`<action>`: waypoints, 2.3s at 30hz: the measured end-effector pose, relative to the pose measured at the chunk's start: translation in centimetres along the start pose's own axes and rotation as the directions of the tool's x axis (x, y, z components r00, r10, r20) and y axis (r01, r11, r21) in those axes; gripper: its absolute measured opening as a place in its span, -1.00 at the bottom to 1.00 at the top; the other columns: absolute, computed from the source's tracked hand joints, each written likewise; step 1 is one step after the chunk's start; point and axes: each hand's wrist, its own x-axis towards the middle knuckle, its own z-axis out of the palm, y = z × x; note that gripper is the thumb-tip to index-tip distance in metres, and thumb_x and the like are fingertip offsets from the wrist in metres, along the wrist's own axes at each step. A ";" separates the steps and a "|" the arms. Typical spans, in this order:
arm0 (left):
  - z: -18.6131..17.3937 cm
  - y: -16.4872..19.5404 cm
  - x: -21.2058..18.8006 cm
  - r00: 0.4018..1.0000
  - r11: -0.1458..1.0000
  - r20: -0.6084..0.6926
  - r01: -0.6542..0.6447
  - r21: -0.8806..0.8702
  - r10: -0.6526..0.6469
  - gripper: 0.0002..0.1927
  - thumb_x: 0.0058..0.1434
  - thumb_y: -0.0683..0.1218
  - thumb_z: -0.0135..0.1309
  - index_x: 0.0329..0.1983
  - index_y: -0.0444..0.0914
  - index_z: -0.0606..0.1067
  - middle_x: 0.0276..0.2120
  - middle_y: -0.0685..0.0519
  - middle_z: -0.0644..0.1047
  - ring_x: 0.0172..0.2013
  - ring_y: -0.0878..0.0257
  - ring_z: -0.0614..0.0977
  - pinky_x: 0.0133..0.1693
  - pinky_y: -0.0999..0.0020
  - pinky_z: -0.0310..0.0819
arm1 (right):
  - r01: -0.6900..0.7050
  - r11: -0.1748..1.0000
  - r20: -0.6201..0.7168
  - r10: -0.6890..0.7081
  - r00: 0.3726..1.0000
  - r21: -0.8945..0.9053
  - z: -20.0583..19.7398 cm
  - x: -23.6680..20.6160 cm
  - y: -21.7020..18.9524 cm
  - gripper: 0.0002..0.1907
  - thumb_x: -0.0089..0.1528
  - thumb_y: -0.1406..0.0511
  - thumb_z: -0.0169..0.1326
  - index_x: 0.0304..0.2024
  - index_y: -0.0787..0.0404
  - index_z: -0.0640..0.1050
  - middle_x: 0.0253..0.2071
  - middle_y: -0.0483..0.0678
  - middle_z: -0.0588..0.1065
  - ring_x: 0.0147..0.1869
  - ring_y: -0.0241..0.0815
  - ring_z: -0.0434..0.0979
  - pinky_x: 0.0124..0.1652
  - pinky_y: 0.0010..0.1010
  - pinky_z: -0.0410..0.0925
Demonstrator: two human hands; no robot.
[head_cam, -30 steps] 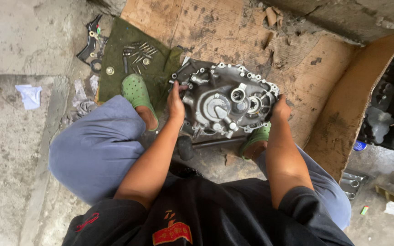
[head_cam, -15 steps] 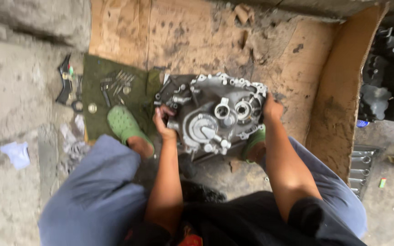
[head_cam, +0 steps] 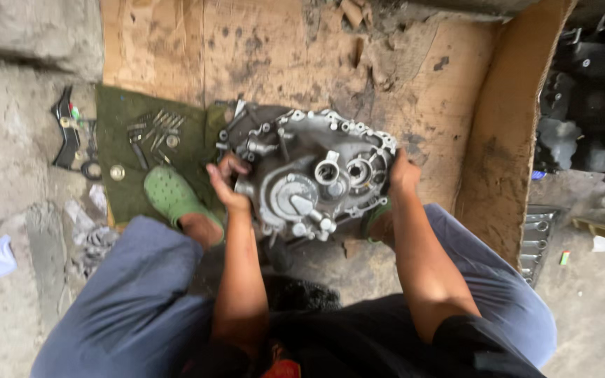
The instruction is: The person uses a rubber mallet to separate the two halves of a motorcycle engine casing. After prying the halves apart, they remove a small internal component from one side.
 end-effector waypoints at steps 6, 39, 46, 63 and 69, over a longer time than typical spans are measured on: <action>0.5 0.4 -0.1 0.999 0.999 -0.025 -0.034 0.028 0.034 -0.21 0.48 0.40 -0.57 -0.49 -0.30 0.32 -0.42 -0.03 0.41 -0.28 0.13 0.44 -0.08 0.29 0.26 | 0.019 0.985 -0.075 -0.032 0.997 -0.170 0.2 0.3 -0.9 -0.35 0.13 -0.08 0.15 -0.02 0.34 0.62 0.02 0.27 0.55 0.13 0.16 0.54 0.09 -0.15 0.35; 1.8 1.2 -0.6 1.000 0.995 -0.005 0.001 -0.098 -0.001 -0.18 0.43 0.46 -0.54 -0.54 -0.29 0.28 -0.47 -0.06 0.37 -0.34 0.10 0.43 -0.10 0.22 0.32 | 0.100 0.990 -0.065 -0.093 0.993 0.097 0.1 2.8 1.6 -0.47 0.14 0.09 0.19 -0.09 0.44 0.56 -0.19 0.18 0.60 -0.14 -0.02 0.56 -0.09 -0.21 0.42; 2.0 1.8 -0.5 1.000 1.000 -0.019 0.015 -0.010 -0.015 -0.19 0.43 0.45 -0.52 -0.54 -0.29 0.29 -0.45 -0.08 0.39 -0.31 0.09 0.44 -0.07 0.23 0.31 | 0.119 0.988 -0.071 -0.113 0.991 0.098 0.4 3.1 1.9 -0.35 0.13 0.08 0.21 0.04 0.50 0.52 -0.07 0.26 0.60 0.00 0.07 0.63 0.01 -0.24 0.43; 1.3 1.1 1.0 0.997 0.996 0.021 0.071 -0.048 -0.070 -0.17 0.45 0.46 -0.57 -0.55 -0.27 0.28 -0.48 -0.07 0.38 -0.36 0.08 0.41 -0.13 0.26 0.29 | 0.057 0.977 -0.035 -0.051 0.998 0.207 -0.1 2.9 1.4 -0.47 0.13 0.11 0.25 -0.07 0.44 0.55 -0.18 0.14 0.60 -0.15 -0.07 0.58 -0.12 -0.21 0.44; 1.2 1.1 2.1 0.997 0.996 0.076 -0.024 0.088 0.017 -0.11 0.40 0.50 -0.62 -0.53 -0.31 0.31 -0.46 -0.10 0.39 -0.33 0.06 0.43 -0.11 0.23 0.30 | 0.095 0.979 -0.132 -0.071 0.989 0.181 -0.2 2.4 2.4 -0.52 0.15 0.12 0.26 -0.15 0.43 0.54 -0.25 0.13 0.59 -0.20 -0.07 0.57 -0.14 -0.21 0.43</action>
